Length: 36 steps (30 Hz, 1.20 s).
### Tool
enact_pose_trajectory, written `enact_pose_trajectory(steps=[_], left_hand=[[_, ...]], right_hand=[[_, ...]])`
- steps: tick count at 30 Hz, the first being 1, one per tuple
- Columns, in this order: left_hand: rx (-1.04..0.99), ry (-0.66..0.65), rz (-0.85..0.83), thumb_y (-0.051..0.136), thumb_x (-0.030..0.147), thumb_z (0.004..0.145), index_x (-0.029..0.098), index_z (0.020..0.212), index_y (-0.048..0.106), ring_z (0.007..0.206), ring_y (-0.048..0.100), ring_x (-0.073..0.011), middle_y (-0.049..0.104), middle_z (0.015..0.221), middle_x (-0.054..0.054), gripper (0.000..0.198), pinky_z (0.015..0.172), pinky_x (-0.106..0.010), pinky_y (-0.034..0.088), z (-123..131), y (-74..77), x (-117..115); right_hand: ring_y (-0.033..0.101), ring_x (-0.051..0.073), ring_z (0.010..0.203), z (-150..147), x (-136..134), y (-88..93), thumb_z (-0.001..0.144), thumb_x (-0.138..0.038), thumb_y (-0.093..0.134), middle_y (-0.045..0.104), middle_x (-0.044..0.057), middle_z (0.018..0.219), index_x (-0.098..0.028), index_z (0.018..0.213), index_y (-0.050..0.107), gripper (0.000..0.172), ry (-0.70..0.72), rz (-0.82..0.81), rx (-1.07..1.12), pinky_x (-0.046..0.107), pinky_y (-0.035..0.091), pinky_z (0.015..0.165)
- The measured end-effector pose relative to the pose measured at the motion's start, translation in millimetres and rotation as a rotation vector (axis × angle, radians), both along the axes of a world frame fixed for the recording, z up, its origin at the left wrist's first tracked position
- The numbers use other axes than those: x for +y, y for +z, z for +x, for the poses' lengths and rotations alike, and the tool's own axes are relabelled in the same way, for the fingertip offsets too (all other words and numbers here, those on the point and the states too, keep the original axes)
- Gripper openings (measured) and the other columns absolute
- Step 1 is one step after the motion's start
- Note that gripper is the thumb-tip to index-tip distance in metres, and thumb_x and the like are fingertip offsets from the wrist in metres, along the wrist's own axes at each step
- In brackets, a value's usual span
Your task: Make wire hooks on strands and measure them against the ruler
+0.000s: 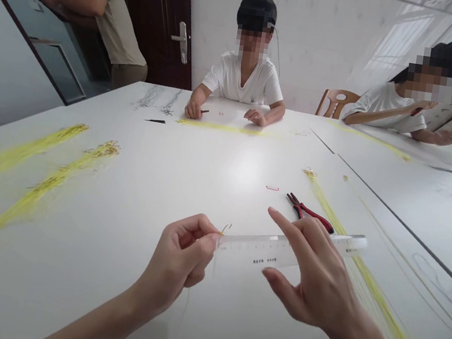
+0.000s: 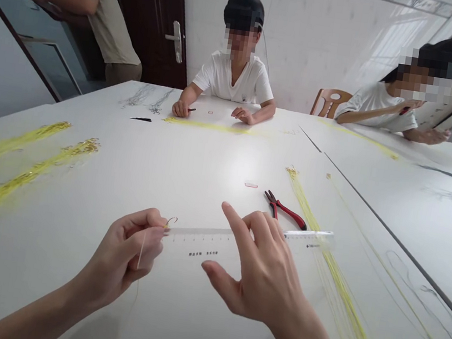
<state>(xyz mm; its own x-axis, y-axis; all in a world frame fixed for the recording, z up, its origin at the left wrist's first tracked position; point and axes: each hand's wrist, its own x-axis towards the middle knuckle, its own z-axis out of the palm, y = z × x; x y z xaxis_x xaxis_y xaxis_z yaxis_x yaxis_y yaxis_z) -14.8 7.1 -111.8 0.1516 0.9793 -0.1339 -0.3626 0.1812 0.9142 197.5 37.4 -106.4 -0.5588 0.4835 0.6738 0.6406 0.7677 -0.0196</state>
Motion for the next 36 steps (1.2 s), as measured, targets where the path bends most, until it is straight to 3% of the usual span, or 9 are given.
enact_pose_trajectory(steps=[5, 13, 27, 36], left_hand=[[-0.033, 0.015, 0.013, 0.059, 0.024, 0.079, 0.019, 0.061, 0.043, 0.038, 0.007, -0.0012, 0.022, 0.043, 0.012, 0.024, 0.033, -0.011, 0.01, -2.1, 1.9, 0.4], [-0.071, 0.007, 0.014, 0.06, 0.023, 0.079, 0.019, 0.062, 0.051, 0.039, 0.01, -0.0034, 0.019, 0.041, 0.011, 0.019, 0.032, -0.011, 0.011, -3.0, 1.0, 0.4], [-0.135, -0.034, 0.043, 0.062, 0.023, 0.078, 0.02, 0.063, 0.059, 0.039, 0.009, -0.0022, 0.022, 0.041, 0.011, 0.016, 0.032, -0.01, 0.012, -3.2, 2.8, -0.3], [-0.149, -0.032, 0.045, 0.063, 0.024, 0.078, 0.019, 0.062, 0.056, 0.038, 0.009, -0.002, 0.021, 0.041, 0.011, 0.018, 0.032, -0.009, 0.013, -3.7, 1.1, 0.2]], right_hand=[[0.045, 0.018, 0.072, 2.5, 2.5, 0.8, 0.083, -0.037, 0.054, 0.049, 0.006, 0.077, -0.004, 0.127, 0.043, 0.056, -0.023, 0.009, -0.036, 0.036, 0.044, 0.066], [0.047, 0.018, 0.07, 5.6, 3.6, 2.5, 0.08, -0.034, 0.059, 0.05, 0.004, 0.074, -0.014, 0.105, 0.049, 0.033, 0.024, 0.009, 0.02, 0.035, 0.044, 0.066], [0.046, 0.018, 0.069, 6.8, 5.4, 3.0, 0.078, -0.031, 0.063, 0.049, 0.005, 0.073, -0.01, 0.102, 0.052, 0.034, 0.058, 0.052, 0.012, 0.037, 0.045, 0.065], [0.047, 0.018, 0.07, 7.2, 5.5, 1.5, 0.077, -0.032, 0.064, 0.05, 0.007, 0.075, -0.01, 0.104, 0.052, 0.037, 0.061, 0.057, 0.014, 0.037, 0.046, 0.065]])
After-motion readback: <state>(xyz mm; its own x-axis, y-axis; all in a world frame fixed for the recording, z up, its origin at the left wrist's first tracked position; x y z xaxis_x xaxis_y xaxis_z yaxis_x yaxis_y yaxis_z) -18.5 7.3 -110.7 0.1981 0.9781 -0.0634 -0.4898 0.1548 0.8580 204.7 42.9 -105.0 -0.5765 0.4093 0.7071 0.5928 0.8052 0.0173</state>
